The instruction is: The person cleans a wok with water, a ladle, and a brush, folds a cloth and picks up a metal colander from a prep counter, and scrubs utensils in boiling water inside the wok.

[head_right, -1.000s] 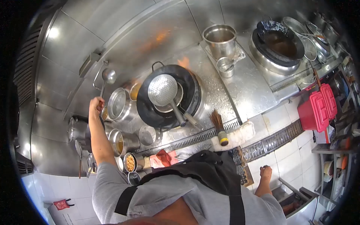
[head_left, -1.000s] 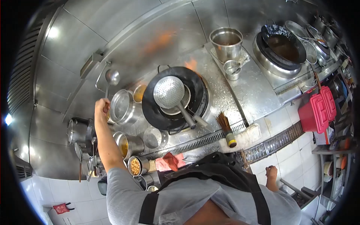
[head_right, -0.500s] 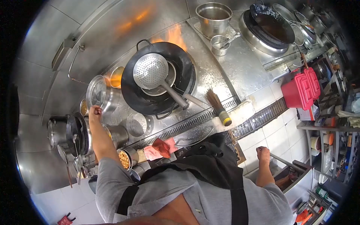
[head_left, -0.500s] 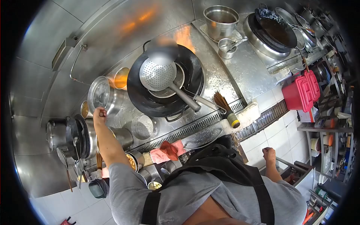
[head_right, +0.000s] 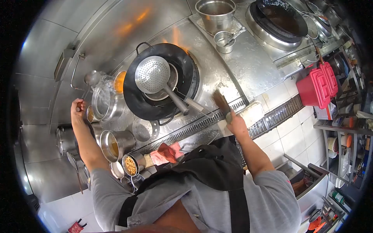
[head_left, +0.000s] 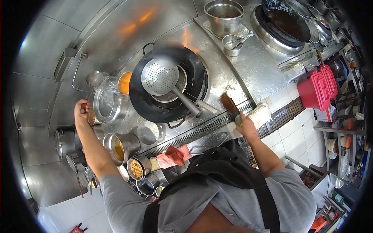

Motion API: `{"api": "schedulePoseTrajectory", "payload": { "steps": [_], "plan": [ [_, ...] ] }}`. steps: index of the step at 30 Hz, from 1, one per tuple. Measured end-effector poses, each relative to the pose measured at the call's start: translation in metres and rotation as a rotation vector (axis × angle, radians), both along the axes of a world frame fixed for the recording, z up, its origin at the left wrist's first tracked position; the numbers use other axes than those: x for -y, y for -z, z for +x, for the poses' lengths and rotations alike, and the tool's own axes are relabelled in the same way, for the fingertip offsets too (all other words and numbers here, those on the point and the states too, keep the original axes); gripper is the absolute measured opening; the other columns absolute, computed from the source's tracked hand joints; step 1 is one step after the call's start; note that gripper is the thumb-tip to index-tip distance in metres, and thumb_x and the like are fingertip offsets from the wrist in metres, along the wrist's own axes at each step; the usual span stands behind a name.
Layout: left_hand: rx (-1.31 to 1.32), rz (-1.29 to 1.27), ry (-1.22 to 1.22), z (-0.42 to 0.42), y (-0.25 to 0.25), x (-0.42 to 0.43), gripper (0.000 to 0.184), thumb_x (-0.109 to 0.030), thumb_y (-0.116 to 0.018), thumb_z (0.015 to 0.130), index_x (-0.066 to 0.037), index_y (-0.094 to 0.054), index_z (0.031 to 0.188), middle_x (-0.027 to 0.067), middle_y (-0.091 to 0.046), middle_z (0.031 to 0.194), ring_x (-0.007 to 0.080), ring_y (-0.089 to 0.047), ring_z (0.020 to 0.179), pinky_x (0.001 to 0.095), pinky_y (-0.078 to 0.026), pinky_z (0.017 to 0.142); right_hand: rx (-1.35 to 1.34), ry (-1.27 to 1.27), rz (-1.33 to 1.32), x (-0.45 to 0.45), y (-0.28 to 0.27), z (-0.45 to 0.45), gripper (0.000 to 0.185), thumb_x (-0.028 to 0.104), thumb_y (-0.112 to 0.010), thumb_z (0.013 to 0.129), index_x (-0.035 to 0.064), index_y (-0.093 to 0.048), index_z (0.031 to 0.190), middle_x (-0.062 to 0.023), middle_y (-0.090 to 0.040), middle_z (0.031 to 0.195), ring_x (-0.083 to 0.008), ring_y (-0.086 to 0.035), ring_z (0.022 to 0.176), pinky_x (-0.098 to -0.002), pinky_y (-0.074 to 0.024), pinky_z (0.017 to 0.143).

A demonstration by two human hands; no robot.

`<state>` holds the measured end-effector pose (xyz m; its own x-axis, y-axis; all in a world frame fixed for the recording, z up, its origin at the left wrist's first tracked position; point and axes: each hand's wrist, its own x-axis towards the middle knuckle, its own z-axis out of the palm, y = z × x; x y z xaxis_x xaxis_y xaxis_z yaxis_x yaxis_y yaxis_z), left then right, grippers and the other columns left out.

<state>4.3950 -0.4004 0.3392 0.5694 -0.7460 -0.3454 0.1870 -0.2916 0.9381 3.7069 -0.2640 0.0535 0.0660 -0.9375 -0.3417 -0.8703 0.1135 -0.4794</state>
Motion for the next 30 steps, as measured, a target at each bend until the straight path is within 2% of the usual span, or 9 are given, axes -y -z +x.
{"api": "schedulePoseTrajectory", "payload": {
  "steps": [2, 3, 5, 10, 17, 20, 23, 28, 30],
  "plan": [
    [0.207, 0.126, 0.023, -0.013, -0.010, 0.007, 0.005, -0.005, -0.056, 0.067, -0.005, -0.052, 0.067, 0.0069, -0.050, 0.055, 0.0139, -0.046, 0.042, 0.0240, -0.032, 0.033, 0.252, 0.195, -0.007, 0.017, -0.015, -0.015, 0.068, 0.018, -0.069, 0.064, 0.0027, -0.048, 0.126, -0.0240, -0.060, 0.105, -0.0367, -0.059, 0.095, -0.0390, -0.0475, 0.085],
    [0.347, 0.216, 0.019, -0.027, -0.011, 0.002, 0.003, -0.005, -0.056, 0.066, -0.004, -0.053, 0.067, 0.0063, -0.049, 0.053, 0.0143, -0.044, 0.039, 0.0255, -0.031, 0.033, 0.257, 0.198, -0.121, 0.024, -0.012, -0.025, 0.068, 0.017, -0.070, 0.059, 0.0032, -0.052, 0.123, -0.0286, -0.062, 0.091, -0.0397, -0.060, 0.089, -0.0415, -0.0481, 0.082],
    [0.517, 0.292, -0.006, -0.051, -0.009, -0.019, 0.006, -0.005, -0.055, 0.062, -0.003, -0.054, 0.069, 0.0050, -0.047, 0.048, 0.0150, -0.039, 0.032, 0.0271, -0.030, 0.031, 0.169, 0.165, -0.109, 0.055, -0.020, -0.036, 0.068, 0.016, -0.069, 0.060, 0.0037, -0.051, 0.124, -0.0273, -0.062, 0.092, -0.0394, -0.060, 0.088, -0.0432, -0.0482, 0.080],
    [0.492, 0.233, -0.104, -0.132, -0.008, -0.125, 0.013, -0.006, -0.053, 0.062, -0.004, -0.055, 0.074, 0.0033, -0.045, 0.048, 0.0136, -0.040, 0.033, 0.0258, -0.030, 0.031, 0.060, -0.079, -0.323, 0.193, 0.029, -0.031, 0.061, 0.016, -0.066, 0.069, 0.0039, -0.047, 0.125, -0.0268, -0.061, 0.083, -0.0407, -0.060, 0.080, -0.0469, -0.0495, 0.072],
    [0.385, 0.379, -0.294, -0.221, -0.005, -0.242, 0.059, -0.004, -0.054, 0.060, 0.011, -0.045, 0.117, 0.0055, -0.050, 0.056, 0.0138, -0.043, 0.035, 0.0241, -0.032, 0.030, -0.009, -0.093, -0.367, 0.390, 0.025, 0.057, 0.028, 0.012, -0.061, 0.074, 0.0016, -0.057, 0.099, -0.0243, -0.063, 0.090, -0.0394, -0.061, 0.089, -0.0459, -0.0494, 0.078],
    [0.340, 0.370, -0.322, -0.232, 0.000, -0.268, 0.064, -0.004, -0.055, 0.060, 0.011, -0.042, 0.120, 0.0055, -0.049, 0.055, 0.0145, -0.042, 0.033, 0.0246, -0.032, 0.029, -0.109, -0.371, -0.241, 0.380, -0.008, 0.051, 0.024, 0.008, -0.056, 0.077, 0.0022, -0.060, 0.100, -0.0214, -0.063, 0.095, -0.0370, -0.060, 0.095, -0.0427, -0.0500, 0.082],
    [0.316, 0.363, -0.340, -0.239, 0.005, -0.285, 0.063, -0.003, -0.055, 0.060, 0.010, -0.043, 0.120, 0.0048, -0.049, 0.054, 0.0144, -0.042, 0.032, 0.0248, -0.032, 0.028, -0.184, -0.636, -0.224, 0.304, -0.003, 0.012, 0.036, 0.008, -0.061, 0.070, 0.0016, -0.058, 0.105, -0.0195, -0.064, 0.088, -0.0376, -0.061, 0.088, -0.0449, -0.0496, 0.079],
    [0.276, 0.314, -0.268, -0.252, 0.010, -0.291, 0.054, -0.005, -0.054, 0.060, 0.007, -0.052, 0.113, 0.0043, -0.049, 0.056, 0.0135, -0.041, 0.032, 0.0241, -0.033, 0.028, 0.149, -0.526, 0.023, 0.172, -0.037, -0.101, 0.048, 0.014, -0.066, 0.066, 0.0116, -0.060, 0.114, -0.0197, -0.065, 0.092, -0.0361, -0.061, 0.087, -0.0418, -0.0485, 0.081],
    [0.250, 0.295, -0.250, -0.262, 0.011, -0.294, 0.053, -0.005, -0.054, 0.060, 0.008, -0.052, 0.112, 0.0050, -0.050, 0.058, 0.0132, -0.041, 0.032, 0.0234, -0.033, 0.028, 0.324, -0.100, -0.060, 0.150, -0.050, -0.129, 0.049, 0.017, -0.070, 0.064, 0.0087, -0.061, 0.112, -0.0192, -0.065, 0.096, -0.0338, -0.063, 0.090, -0.0365, -0.0484, 0.082]
  ]
}}
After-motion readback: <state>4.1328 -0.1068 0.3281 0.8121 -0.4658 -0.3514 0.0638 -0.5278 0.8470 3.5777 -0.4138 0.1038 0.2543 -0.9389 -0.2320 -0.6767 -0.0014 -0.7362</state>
